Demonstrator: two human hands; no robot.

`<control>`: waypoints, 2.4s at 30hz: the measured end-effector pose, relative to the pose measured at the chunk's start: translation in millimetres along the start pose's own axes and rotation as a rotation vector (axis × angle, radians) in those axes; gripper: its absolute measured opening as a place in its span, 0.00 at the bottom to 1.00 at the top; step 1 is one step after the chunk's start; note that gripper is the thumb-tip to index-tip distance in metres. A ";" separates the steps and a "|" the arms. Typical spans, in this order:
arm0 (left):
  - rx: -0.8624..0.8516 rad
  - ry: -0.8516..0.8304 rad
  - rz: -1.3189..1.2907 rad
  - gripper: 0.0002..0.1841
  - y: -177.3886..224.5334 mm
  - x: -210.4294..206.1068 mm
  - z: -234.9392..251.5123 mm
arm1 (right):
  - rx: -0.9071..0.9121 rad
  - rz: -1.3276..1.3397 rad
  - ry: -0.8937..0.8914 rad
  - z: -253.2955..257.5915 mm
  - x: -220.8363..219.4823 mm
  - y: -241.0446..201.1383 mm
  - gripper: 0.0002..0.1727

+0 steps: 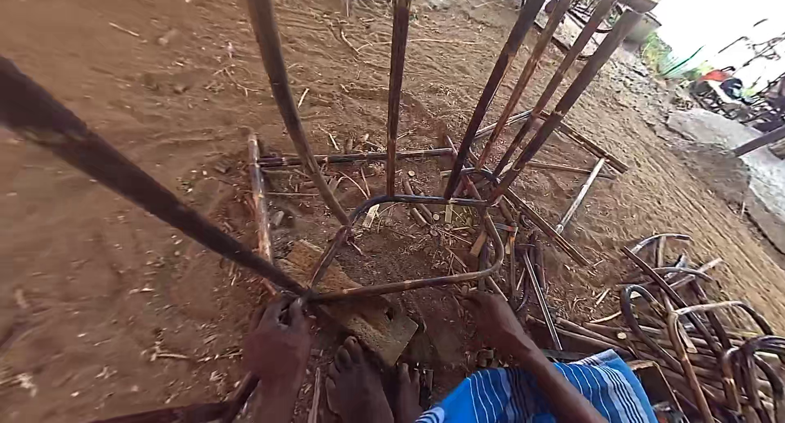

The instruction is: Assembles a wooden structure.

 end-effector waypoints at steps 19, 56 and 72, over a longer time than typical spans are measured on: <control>0.000 0.003 0.065 0.12 -0.3 0.5 -24.7 | 0.235 0.089 -0.349 9.5 -57.6 -50.6 0.17; -0.144 -0.161 0.140 0.19 -24.3 21.9 -35.3 | 0.467 0.286 -0.154 48.6 -76.0 -122.1 0.09; -0.177 -0.134 0.186 0.17 -31.7 25.6 -34.1 | 0.682 0.396 -0.266 97.3 -125.3 -200.6 0.11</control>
Point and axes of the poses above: each hand's wrist, its own z-axis towards the middle knuckle, its own x-axis out of the back of the hand, y = z × x, the point moved 2 cm from there along z, towards the middle knuckle, and after that the axes turned 15 degrees about z, right-handed, at the moved point
